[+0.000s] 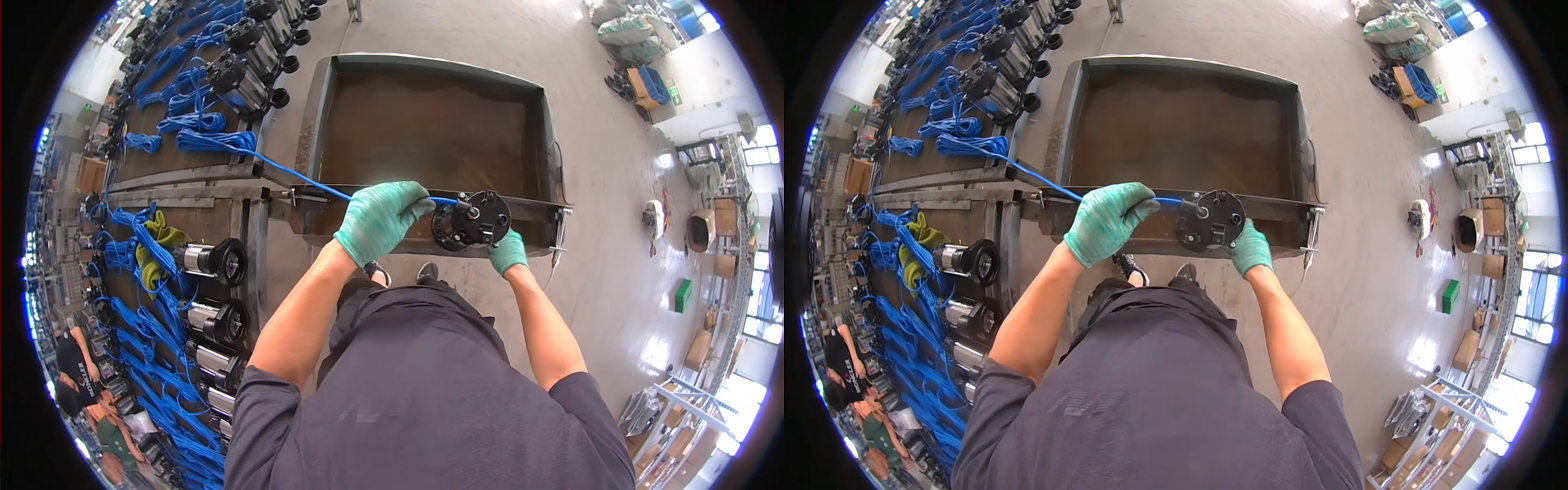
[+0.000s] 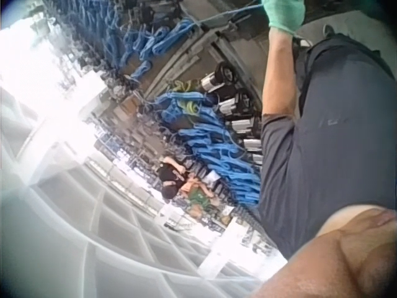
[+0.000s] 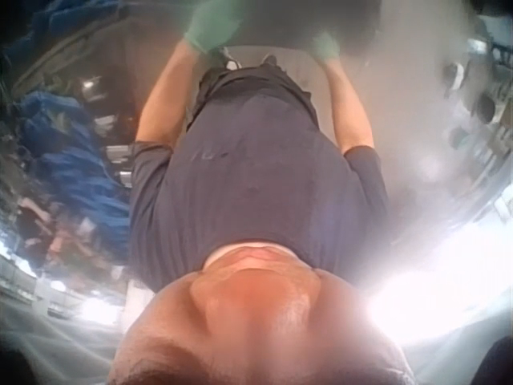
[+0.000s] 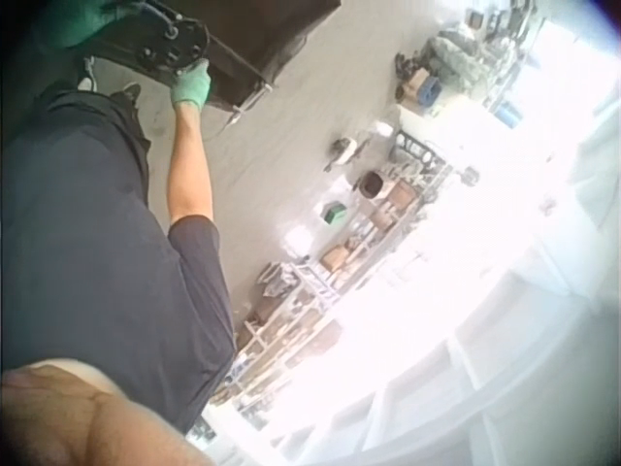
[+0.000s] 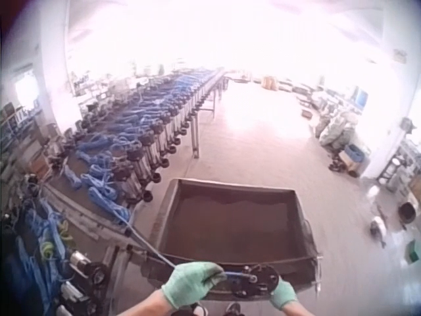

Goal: The person tests the seal of a pump component by submerging it in a tank of water while it is attached to a pressure line, then lifts it out and shakes off excess water before placing it on a workbench.

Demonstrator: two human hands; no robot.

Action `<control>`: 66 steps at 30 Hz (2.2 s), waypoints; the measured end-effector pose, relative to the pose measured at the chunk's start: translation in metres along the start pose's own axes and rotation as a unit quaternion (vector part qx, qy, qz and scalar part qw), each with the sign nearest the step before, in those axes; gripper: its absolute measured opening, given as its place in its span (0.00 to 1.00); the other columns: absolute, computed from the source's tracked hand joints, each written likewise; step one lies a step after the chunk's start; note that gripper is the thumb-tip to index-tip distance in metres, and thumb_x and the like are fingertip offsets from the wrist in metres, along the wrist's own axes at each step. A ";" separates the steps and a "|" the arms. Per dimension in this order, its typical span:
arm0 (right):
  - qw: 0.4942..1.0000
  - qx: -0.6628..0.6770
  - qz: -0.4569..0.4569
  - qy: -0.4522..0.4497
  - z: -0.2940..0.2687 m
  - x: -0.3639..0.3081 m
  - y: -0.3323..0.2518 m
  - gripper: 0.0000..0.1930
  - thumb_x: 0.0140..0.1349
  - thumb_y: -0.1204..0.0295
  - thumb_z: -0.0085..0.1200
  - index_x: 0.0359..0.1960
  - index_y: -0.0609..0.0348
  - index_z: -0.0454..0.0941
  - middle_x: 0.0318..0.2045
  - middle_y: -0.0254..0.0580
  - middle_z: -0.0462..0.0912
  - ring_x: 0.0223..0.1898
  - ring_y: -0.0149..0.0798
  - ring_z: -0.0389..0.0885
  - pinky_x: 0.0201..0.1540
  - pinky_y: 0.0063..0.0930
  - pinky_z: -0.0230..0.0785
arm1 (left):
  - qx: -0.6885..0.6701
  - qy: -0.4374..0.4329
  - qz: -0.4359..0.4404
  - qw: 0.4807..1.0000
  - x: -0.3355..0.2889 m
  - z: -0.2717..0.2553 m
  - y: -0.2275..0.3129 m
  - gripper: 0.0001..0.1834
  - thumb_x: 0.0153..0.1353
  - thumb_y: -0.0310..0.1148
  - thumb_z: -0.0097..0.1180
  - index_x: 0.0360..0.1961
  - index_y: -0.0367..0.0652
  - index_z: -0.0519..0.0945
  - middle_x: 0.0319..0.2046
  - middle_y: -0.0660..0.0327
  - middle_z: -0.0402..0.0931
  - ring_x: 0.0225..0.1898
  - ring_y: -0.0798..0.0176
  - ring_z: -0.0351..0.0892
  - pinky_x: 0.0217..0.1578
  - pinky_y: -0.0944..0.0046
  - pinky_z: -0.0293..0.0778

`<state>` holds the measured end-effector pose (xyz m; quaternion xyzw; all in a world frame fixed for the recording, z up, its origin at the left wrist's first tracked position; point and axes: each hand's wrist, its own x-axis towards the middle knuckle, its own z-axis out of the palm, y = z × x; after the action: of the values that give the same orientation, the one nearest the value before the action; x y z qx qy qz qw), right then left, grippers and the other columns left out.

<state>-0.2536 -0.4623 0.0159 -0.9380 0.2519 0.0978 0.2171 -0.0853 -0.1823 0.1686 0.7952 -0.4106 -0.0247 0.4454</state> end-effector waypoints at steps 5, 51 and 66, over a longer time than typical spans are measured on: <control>0.991 0.085 0.054 0.087 -0.022 -0.006 0.010 0.24 0.68 0.64 0.63 0.63 0.55 0.73 0.54 0.58 0.85 0.55 0.59 0.85 0.59 0.49 0.77 | -0.011 0.073 -0.148 0.986 -0.046 -0.044 -0.020 0.11 0.73 0.36 0.65 0.41 0.38 0.85 0.26 0.53 0.82 0.25 0.63 0.76 0.31 0.61 0.74; 0.919 0.317 0.068 -0.224 -0.061 -0.003 -0.200 0.33 0.59 0.79 0.56 0.70 0.62 0.72 0.55 0.45 0.82 0.49 0.36 0.83 0.50 0.30 0.84 | -0.511 0.520 -0.069 0.682 -0.185 -0.336 -0.188 0.10 0.61 0.29 0.55 0.42 0.41 0.83 0.39 0.45 0.84 0.43 0.38 0.86 0.30 0.54 0.77; 0.791 0.466 -0.057 -0.392 0.071 0.052 -0.517 0.19 0.69 0.69 0.58 0.56 0.67 0.74 0.42 0.49 0.85 0.36 0.40 0.89 0.36 0.33 0.85 | -0.064 0.496 0.089 0.862 -0.242 -0.396 0.058 0.09 0.61 0.28 0.64 0.41 0.52 0.91 0.69 0.51 0.74 0.65 0.36 0.75 0.46 0.49 0.75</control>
<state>0.0521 -0.0496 0.1229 -0.6168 0.1068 0.3149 0.7134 -0.1216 0.2384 0.3705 0.6325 -0.2024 0.3864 0.6400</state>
